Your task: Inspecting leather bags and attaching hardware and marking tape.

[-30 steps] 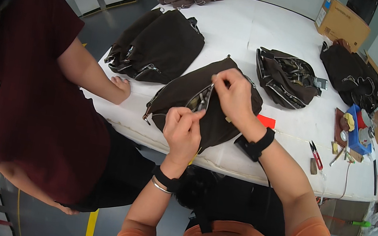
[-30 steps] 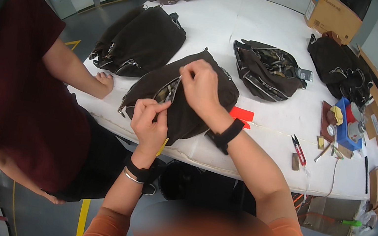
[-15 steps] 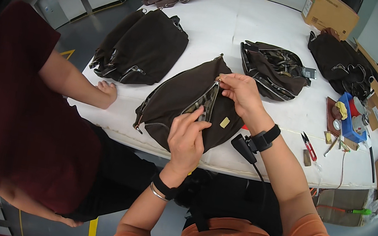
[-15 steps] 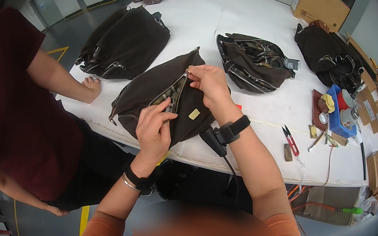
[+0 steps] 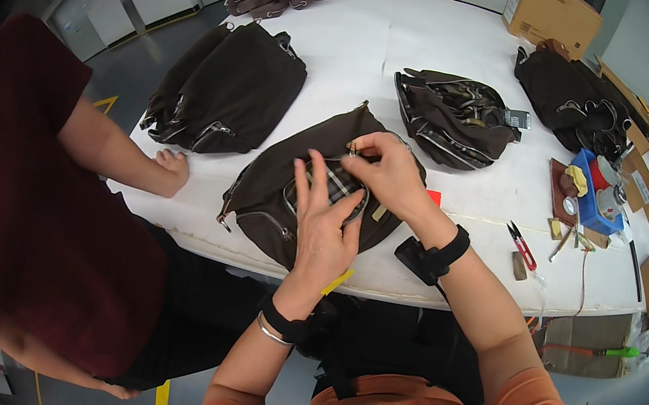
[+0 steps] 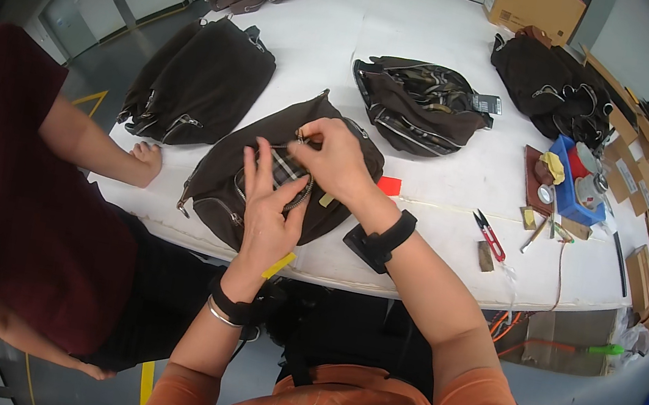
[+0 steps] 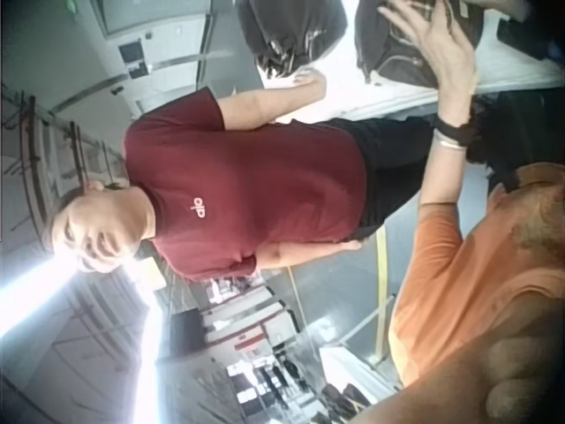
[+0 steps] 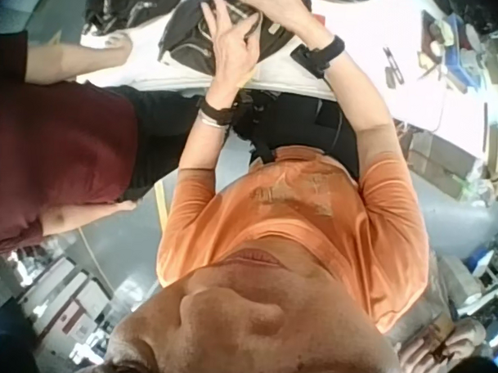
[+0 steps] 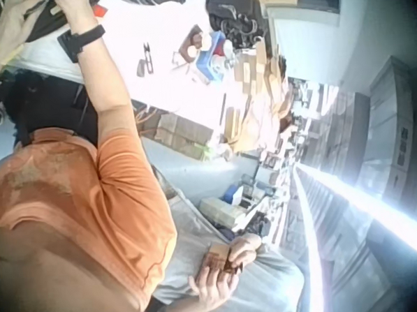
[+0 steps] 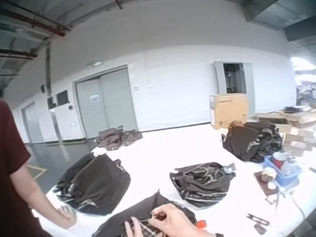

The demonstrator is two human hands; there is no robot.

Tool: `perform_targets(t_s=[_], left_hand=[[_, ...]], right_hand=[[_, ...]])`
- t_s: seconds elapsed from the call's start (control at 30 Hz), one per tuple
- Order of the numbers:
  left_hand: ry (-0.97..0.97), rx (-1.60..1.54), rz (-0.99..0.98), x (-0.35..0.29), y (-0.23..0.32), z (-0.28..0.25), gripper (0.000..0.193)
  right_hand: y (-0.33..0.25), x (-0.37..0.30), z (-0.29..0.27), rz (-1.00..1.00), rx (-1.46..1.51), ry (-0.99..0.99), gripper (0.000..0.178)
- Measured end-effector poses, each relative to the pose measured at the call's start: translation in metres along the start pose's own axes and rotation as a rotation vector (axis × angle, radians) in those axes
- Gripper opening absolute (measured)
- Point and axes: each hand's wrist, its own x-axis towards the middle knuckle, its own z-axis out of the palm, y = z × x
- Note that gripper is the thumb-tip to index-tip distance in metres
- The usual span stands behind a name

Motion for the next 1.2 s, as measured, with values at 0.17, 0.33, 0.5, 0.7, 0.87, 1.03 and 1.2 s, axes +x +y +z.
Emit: perform_targets(t_s=[0.17, 0.33, 0.5, 0.7, 0.87, 1.03, 1.2], left_hand=[[-0.082, 0.046, -0.022, -0.002, 0.003, 0.008, 0.030], [-0.044, 0.097, 0.016, -0.006, 0.004, 0.015, 0.033], [-0.057, 0.123, -0.016, -0.008, -0.003, 0.021, 0.036], [-0.055, 0.178, -0.013, -0.001, 0.001, 0.025, 0.034], [-0.085, 0.212, -0.027, 0.002, -0.003, 0.029, 0.031], [-0.104, 0.191, -0.035, 0.002, -0.002, 0.031, 0.031], [-0.070, 0.143, -0.046, -0.004, -0.006, 0.024, 0.030]], right_hand=[[0.000, -0.006, 0.008, -0.048, -0.508, 0.034, 0.045], [0.008, 0.009, 0.002, 0.060, -0.550, -0.136, 0.043], [-0.003, 0.005, -0.013, -0.023, -0.347, -0.110, 0.034], [0.006, 0.010, -0.036, 0.117, -0.011, -0.230, 0.038], [0.014, 0.014, -0.043, 0.307, 0.423, -0.348, 0.042], [0.021, 0.012, -0.041, 0.333, 0.510, -0.341, 0.040], [0.016, -0.001, -0.026, 0.152, 0.385, -0.217, 0.032]])
